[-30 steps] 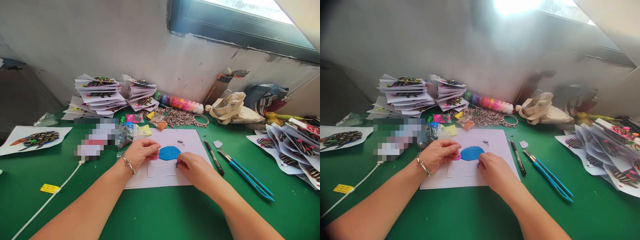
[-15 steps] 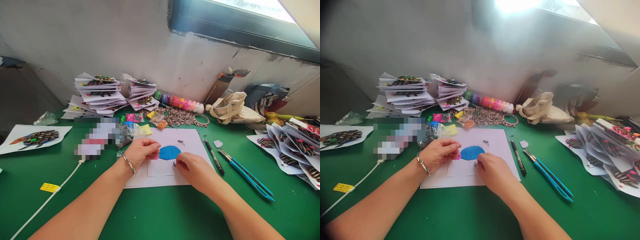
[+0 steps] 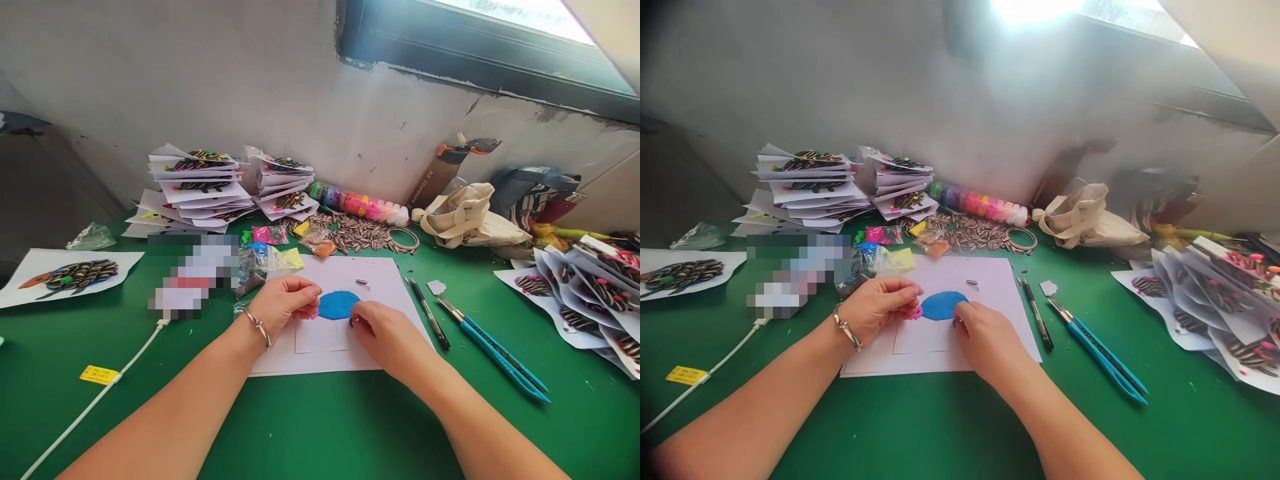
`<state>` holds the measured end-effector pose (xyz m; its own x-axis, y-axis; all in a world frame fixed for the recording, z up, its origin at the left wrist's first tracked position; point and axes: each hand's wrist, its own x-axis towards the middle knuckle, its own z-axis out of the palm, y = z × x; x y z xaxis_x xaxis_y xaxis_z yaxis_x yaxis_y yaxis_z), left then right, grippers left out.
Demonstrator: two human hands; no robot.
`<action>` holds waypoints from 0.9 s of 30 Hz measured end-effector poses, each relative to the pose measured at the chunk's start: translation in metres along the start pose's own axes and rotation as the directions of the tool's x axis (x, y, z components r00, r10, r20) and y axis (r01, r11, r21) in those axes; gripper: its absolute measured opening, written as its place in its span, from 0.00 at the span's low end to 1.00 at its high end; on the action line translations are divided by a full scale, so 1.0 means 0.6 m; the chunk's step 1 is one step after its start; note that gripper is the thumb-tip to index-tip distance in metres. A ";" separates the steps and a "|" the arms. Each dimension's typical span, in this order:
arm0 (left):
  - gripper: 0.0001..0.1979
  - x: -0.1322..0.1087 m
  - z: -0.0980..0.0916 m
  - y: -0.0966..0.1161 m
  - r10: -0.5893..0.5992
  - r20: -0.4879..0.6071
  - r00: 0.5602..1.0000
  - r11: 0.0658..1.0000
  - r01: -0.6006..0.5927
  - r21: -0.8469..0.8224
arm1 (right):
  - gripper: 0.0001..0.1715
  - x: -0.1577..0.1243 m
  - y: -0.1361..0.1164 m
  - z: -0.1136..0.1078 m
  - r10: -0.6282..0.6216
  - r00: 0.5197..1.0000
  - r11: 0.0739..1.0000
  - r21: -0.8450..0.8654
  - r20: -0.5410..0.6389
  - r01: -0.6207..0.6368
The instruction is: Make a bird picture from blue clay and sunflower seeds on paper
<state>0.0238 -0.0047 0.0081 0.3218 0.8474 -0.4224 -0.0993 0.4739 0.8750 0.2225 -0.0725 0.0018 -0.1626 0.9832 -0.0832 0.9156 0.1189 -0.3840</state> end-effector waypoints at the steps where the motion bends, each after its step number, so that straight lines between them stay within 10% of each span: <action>1: 0.24 0.000 0.000 0.000 0.001 -0.002 1.000 1.000 -0.001 0.001 | 0.10 0.000 0.000 -0.001 -0.002 1.000 1.000 0.004 0.004 0.002; 27: 0.21 -0.003 -0.002 -0.002 0.007 0.011 1.000 1.000 -0.007 0.012 | 0.13 -0.004 0.000 -0.008 -0.053 0.998 0.995 0.089 0.026 0.050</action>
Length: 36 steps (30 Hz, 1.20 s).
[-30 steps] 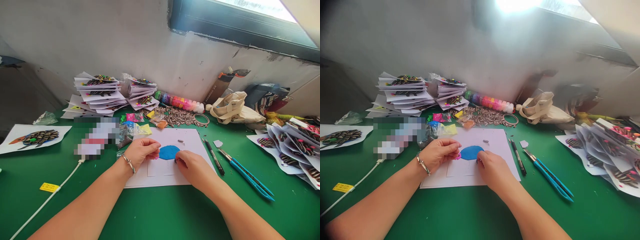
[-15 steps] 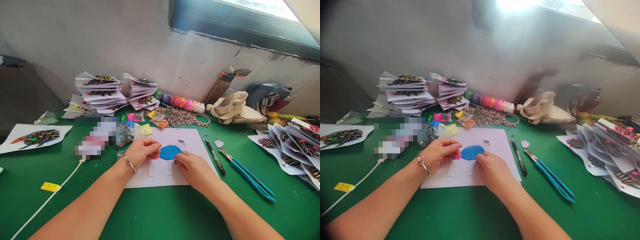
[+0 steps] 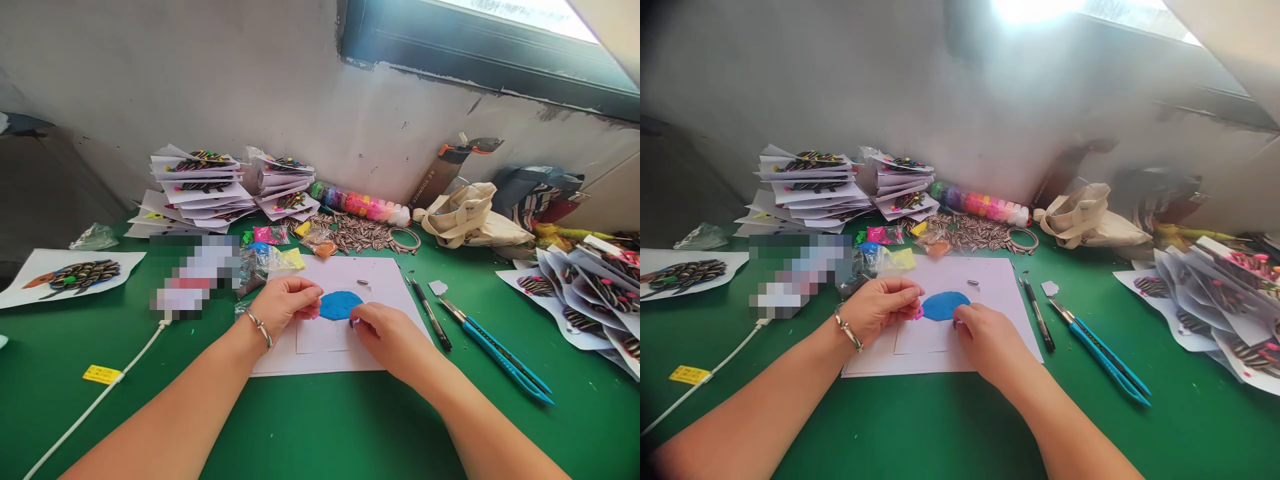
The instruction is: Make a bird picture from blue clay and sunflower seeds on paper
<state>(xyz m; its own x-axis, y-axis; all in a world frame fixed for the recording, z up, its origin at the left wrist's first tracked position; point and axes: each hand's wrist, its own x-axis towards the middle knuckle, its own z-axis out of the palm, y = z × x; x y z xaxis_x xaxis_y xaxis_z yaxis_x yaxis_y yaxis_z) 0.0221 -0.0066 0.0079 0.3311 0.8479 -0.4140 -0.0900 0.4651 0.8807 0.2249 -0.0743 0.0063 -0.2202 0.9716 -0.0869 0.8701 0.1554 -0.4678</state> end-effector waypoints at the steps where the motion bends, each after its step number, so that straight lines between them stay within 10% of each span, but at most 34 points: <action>1: 0.21 0.000 0.000 0.000 0.001 0.000 1.000 1.000 -0.001 0.001 | 0.13 0.000 -0.001 0.001 -0.008 1.000 1.000 -0.008 0.002 0.008; 36: 0.20 0.001 0.000 0.000 0.005 0.002 1.000 1.000 -0.005 0.003 | 0.19 -0.008 0.002 -0.019 -0.046 0.999 0.998 0.030 -0.025 0.047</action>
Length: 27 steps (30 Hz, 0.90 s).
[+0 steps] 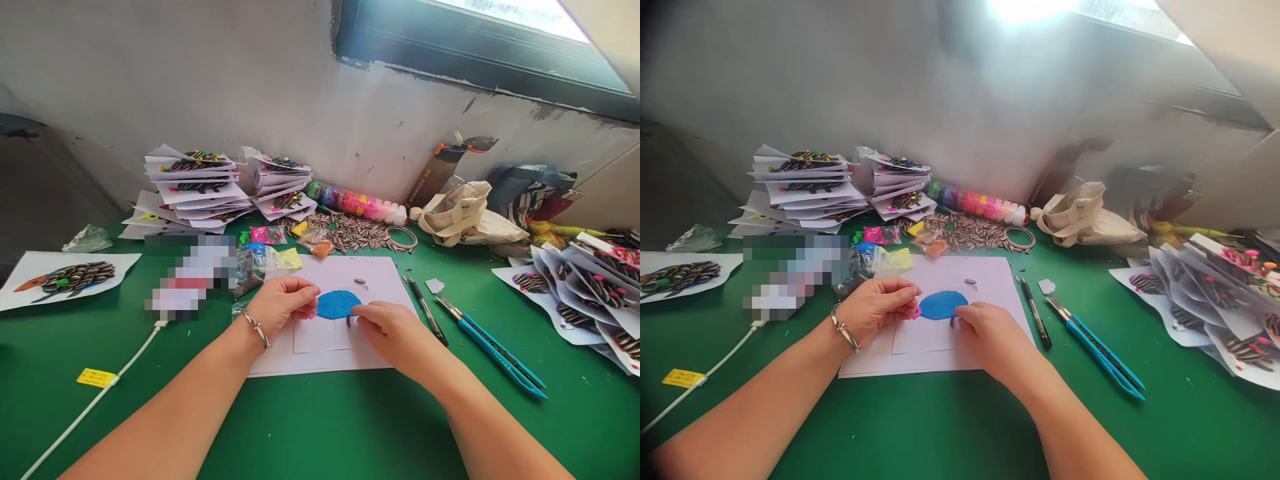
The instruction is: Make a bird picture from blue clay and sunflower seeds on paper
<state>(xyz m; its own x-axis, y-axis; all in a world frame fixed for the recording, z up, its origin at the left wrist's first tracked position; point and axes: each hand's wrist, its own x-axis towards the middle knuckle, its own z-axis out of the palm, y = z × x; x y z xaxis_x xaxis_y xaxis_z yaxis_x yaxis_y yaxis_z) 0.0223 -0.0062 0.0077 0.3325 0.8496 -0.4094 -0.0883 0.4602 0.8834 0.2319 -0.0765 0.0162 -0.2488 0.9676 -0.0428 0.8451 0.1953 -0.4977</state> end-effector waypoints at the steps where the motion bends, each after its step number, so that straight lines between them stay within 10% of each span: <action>1: 0.20 0.000 0.000 0.000 0.000 0.000 1.000 1.000 0.000 0.000 | 0.19 0.000 0.000 -0.002 -0.002 1.000 1.000 0.006 0.003 0.002; 27: 0.24 0.000 0.001 0.004 -0.017 -0.017 1.000 1.000 0.018 0.013 | 0.16 -0.003 -0.003 -0.001 -0.128 0.991 0.992 0.023 0.043 0.127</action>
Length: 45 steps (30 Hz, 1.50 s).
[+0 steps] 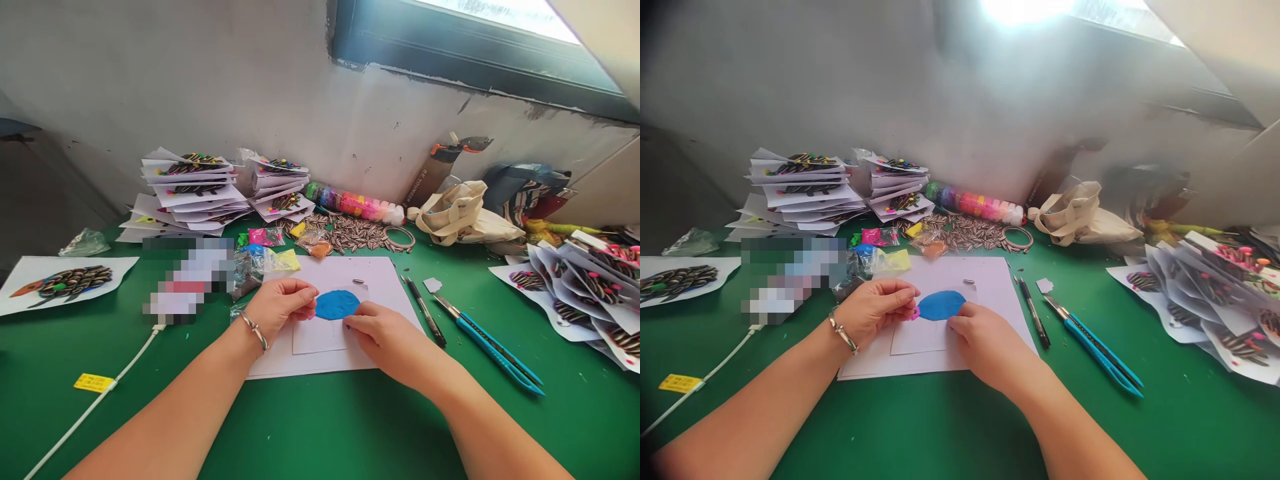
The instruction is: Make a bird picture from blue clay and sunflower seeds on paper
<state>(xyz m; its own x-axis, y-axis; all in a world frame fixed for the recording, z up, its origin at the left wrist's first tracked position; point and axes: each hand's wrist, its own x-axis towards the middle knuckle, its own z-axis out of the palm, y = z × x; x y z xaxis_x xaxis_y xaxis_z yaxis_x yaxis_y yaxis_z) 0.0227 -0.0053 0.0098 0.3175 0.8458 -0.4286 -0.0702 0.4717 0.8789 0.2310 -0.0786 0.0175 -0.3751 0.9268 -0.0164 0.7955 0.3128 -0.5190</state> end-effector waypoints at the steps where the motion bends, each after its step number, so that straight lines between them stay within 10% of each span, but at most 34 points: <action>1: 0.24 0.000 -0.001 0.000 0.001 0.002 1.000 1.000 -0.001 0.002 | 0.15 0.000 0.000 0.000 -0.007 1.000 1.000 -0.003 -0.005 0.007; 45: 0.22 0.001 -0.001 -0.003 0.008 0.013 1.000 1.000 -0.008 0.008 | 0.17 -0.011 -0.003 -0.019 -0.013 0.997 0.999 -0.037 0.075 0.016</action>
<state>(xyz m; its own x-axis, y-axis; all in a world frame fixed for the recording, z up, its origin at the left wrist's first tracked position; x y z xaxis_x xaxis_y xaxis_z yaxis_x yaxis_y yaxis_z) 0.0223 -0.0051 0.0079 0.3291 0.8463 -0.4190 -0.0655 0.4631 0.8839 0.2375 -0.0827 0.0281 -0.4203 0.9044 -0.0734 0.8063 0.3352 -0.4874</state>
